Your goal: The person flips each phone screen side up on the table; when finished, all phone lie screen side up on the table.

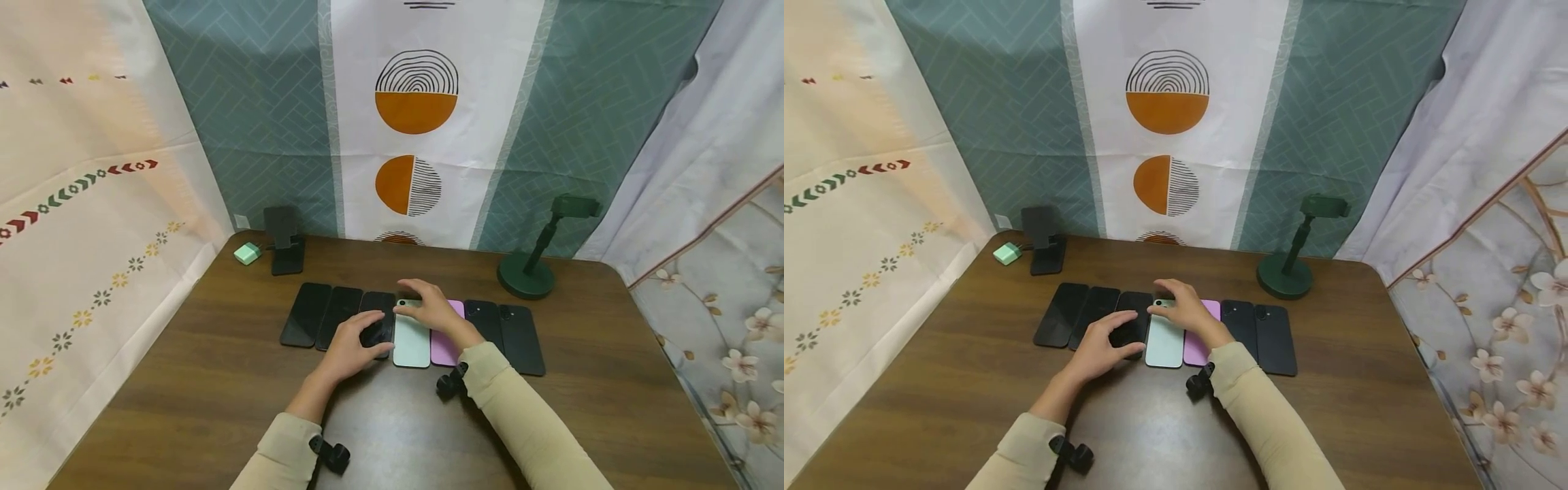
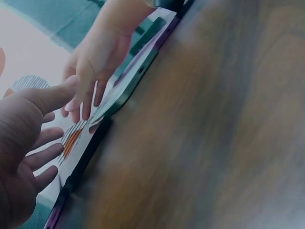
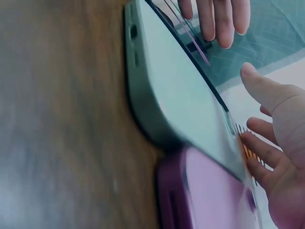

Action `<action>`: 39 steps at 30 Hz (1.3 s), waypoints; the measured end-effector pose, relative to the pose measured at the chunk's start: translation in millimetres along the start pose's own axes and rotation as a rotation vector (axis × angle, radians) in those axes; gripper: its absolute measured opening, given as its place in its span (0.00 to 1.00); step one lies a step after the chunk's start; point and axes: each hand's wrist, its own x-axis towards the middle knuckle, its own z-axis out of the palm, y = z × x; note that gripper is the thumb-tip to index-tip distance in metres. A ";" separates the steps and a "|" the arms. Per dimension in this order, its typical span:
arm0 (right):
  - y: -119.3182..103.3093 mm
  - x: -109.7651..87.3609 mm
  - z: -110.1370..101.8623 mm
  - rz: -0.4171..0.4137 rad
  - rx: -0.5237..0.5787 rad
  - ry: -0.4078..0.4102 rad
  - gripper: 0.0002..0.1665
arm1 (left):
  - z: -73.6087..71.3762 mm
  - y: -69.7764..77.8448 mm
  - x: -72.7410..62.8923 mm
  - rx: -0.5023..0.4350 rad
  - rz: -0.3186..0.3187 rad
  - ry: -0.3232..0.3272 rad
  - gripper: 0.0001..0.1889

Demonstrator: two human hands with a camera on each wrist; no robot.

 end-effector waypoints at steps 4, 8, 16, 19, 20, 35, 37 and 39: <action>4.1 -8.1 -8.3 0.026 0.011 -0.005 0.38 | 9.8 3.8 0.7 -0.012 0.021 -0.014 0.33; 6.8 -16.0 -17.8 0.053 0.033 -0.009 0.38 | 17.5 9.2 2.8 -0.013 0.016 -0.042 0.34; 20.3 -24.5 -25.9 0.057 -0.029 -0.039 0.36 | 35.0 19.9 10.7 0.029 0.034 -0.103 0.36; 23.4 -26.9 -26.9 0.041 -0.035 -0.047 0.36 | 43.5 22.6 12.7 0.067 0.059 -0.126 0.37; 23.8 -27.8 -27.2 0.037 -0.040 -0.051 0.36 | 45.8 23.5 13.4 0.075 0.070 -0.131 0.38; 30.9 -35.6 -31.2 0.029 0.007 -0.047 0.32 | 52.4 25.5 16.9 0.065 0.100 -0.147 0.39; 31.1 -36.5 -31.4 0.028 0.002 -0.046 0.32 | 52.4 25.6 16.7 0.069 0.090 -0.152 0.39; 31.3 -37.3 -31.7 0.030 0.002 -0.045 0.32 | 52.9 25.6 16.5 0.077 0.077 -0.156 0.38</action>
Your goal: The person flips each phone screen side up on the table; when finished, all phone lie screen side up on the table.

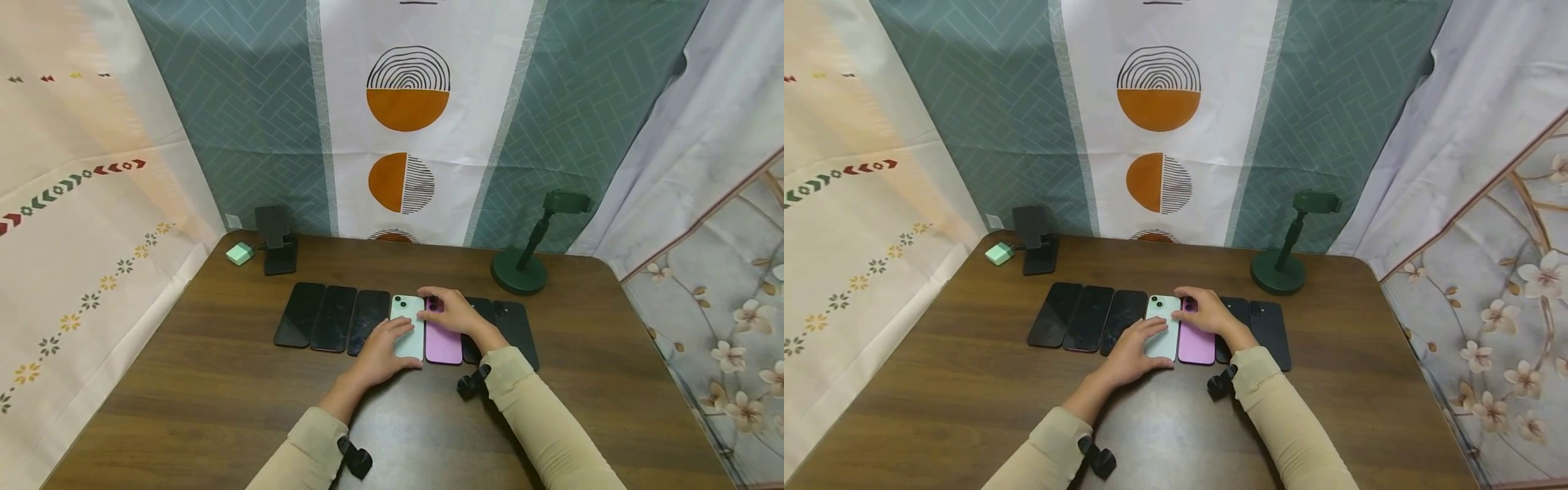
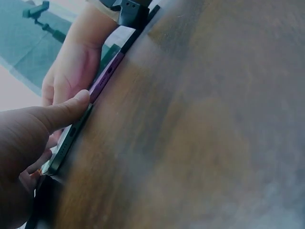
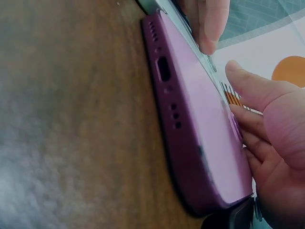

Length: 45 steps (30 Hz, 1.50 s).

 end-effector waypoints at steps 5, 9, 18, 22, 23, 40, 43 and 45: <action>0.9 -1.4 0.0 0.015 0.007 -0.007 0.33 | 1.4 0.5 0.3 0.026 -0.005 0.001 0.39; 1.6 -1.7 0.2 0.006 -0.001 -0.007 0.32 | 3.1 1.4 1.3 0.066 0.003 0.009 0.43; 2.5 -0.6 1.4 0.003 0.004 -0.027 0.33 | 4.9 5.2 1.9 0.084 -0.044 0.011 0.47; 2.7 0.2 2.8 0.000 0.025 -0.004 0.31 | 4.3 5.8 2.0 0.071 -0.030 0.033 0.47; 2.9 0.6 3.3 -0.001 0.029 0.002 0.30 | 4.3 5.8 2.1 0.064 -0.029 0.038 0.47; 0.4 3.4 5.7 0.056 0.196 0.091 0.21 | 6.0 3.3 2.5 -0.059 -0.034 0.089 0.44; 0.2 3.7 6.6 0.033 0.202 0.096 0.20 | 6.0 2.3 1.9 -0.092 -0.019 0.088 0.42; -0.5 4.4 6.9 0.024 0.206 0.096 0.21 | 6.7 0.7 2.3 -0.110 -0.005 0.091 0.41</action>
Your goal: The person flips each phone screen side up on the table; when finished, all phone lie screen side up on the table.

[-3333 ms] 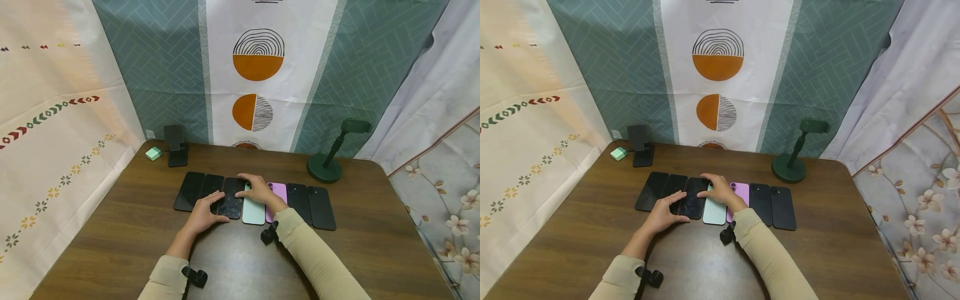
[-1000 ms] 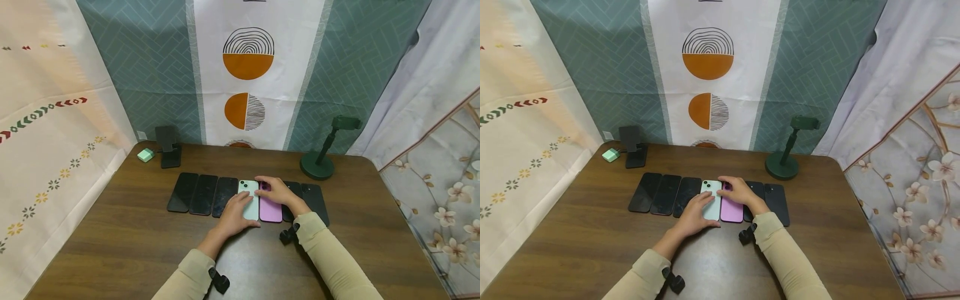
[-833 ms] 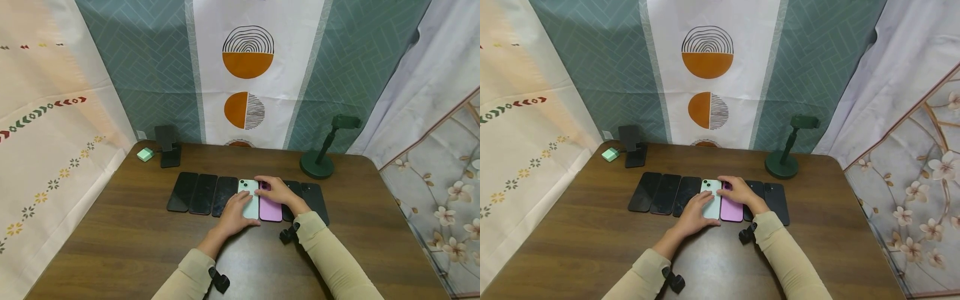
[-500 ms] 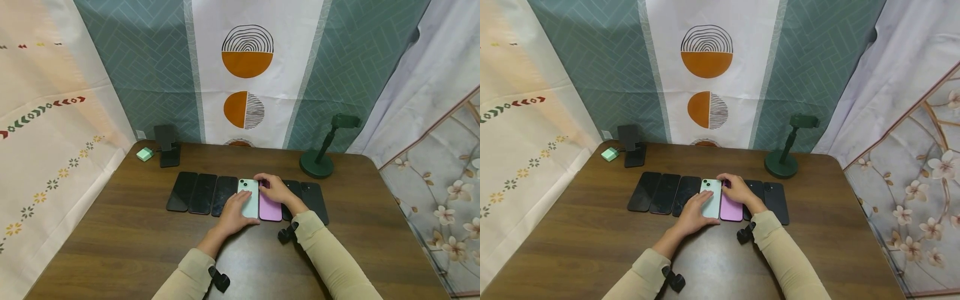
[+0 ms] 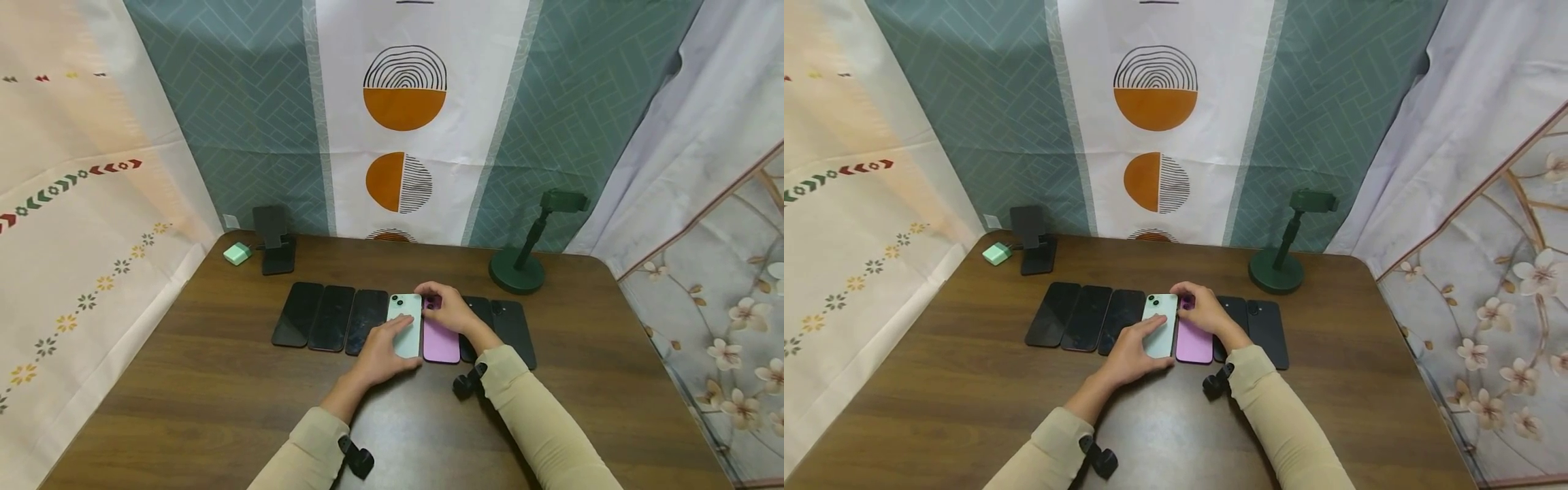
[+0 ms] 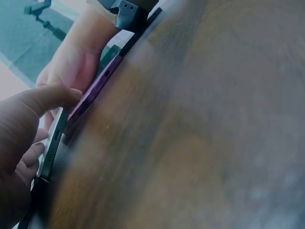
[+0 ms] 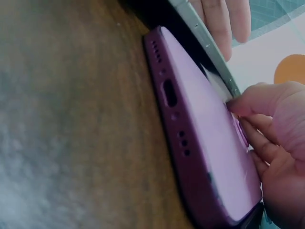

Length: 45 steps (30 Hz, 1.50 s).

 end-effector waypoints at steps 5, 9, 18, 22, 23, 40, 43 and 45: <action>0.9 -0.8 0.0 -0.006 0.015 0.009 0.23 | 0.3 -2.6 0.3 -0.060 0.044 0.025 0.39; 1.4 -1.4 -0.4 -0.016 0.022 0.005 0.26 | -1.6 -2.3 0.1 -0.120 0.053 0.044 0.37; 0.9 1.4 -2.6 -0.059 -0.077 -0.056 0.41 | -9.5 0.9 -0.5 -0.242 0.018 0.075 0.36; 0.9 2.9 -3.1 -0.055 -0.053 -0.075 0.44 | -10.8 -0.5 -0.3 -0.321 -0.004 0.071 0.36; 1.1 3.2 -3.1 -0.051 -0.044 -0.080 0.45 | -10.9 -0.6 -0.3 -0.340 -0.006 0.069 0.35; 3.4 5.0 -3.4 -0.080 -0.039 -0.141 0.45 | -14.3 1.1 1.2 -0.461 0.040 0.034 0.30; 2.4 4.1 -2.7 -0.050 -0.050 -0.136 0.45 | -14.6 -0.1 0.5 -0.456 0.041 0.003 0.34; 1.0 3.2 -2.8 -0.020 -0.067 -0.133 0.46 | -15.5 0.2 -0.2 -0.443 0.037 -0.017 0.40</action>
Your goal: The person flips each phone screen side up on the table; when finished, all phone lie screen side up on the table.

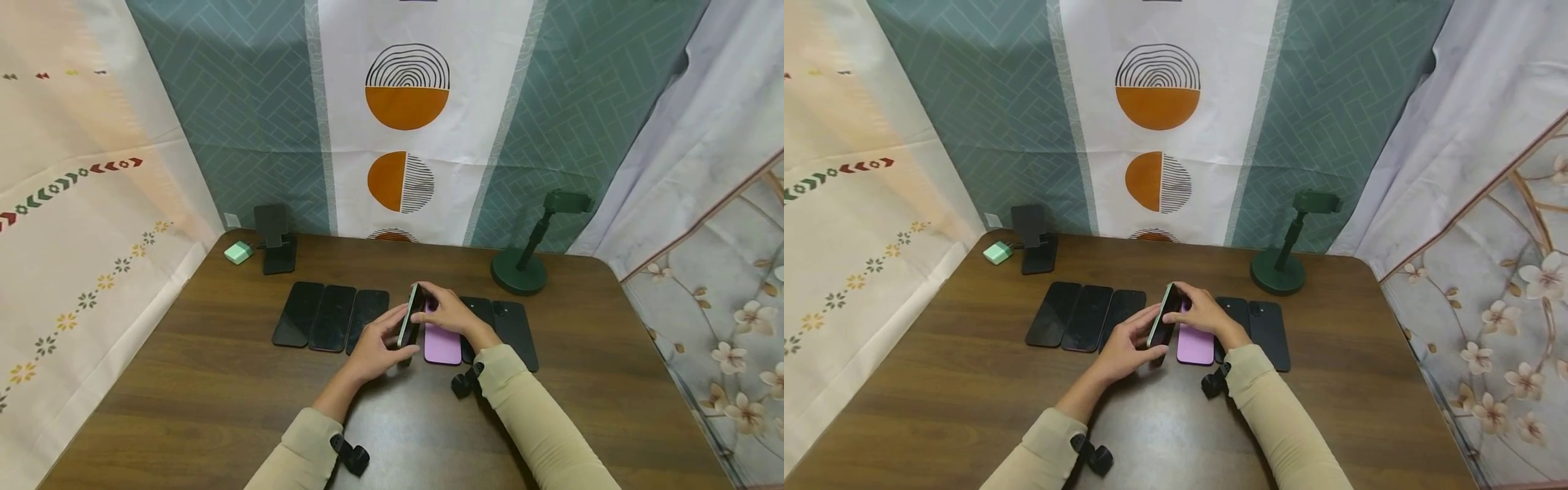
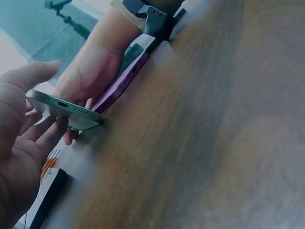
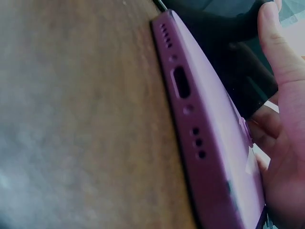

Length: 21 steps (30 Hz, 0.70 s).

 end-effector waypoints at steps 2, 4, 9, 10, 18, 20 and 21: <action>-1.9 -0.6 -0.2 0.028 -0.013 -0.001 0.48 | -0.8 0.8 -0.6 0.011 -0.009 -0.013 0.46; -2.7 -0.9 -0.8 0.050 -0.040 0.002 0.51 | -1.7 1.8 -0.5 0.015 -0.024 -0.024 0.50; -3.0 -1.7 -3.0 0.054 -0.090 0.012 0.53 | -2.0 1.2 -1.0 0.000 -0.062 -0.031 0.52; -3.2 -1.9 -3.3 0.049 -0.085 0.012 0.53 | -2.0 0.7 -1.7 0.000 -0.063 -0.025 0.52; 0.5 -1.3 -2.1 0.029 -0.096 0.013 0.51 | -4.2 5.6 -6.9 0.093 -0.045 0.038 0.50; 0.0 -1.3 -1.8 0.018 -0.101 0.016 0.51 | -6.0 -5.2 -7.4 0.159 -0.039 0.053 0.50; -0.3 -1.4 -1.8 0.012 -0.102 0.018 0.51 | -7.1 -5.9 -7.7 0.203 -0.044 0.059 0.51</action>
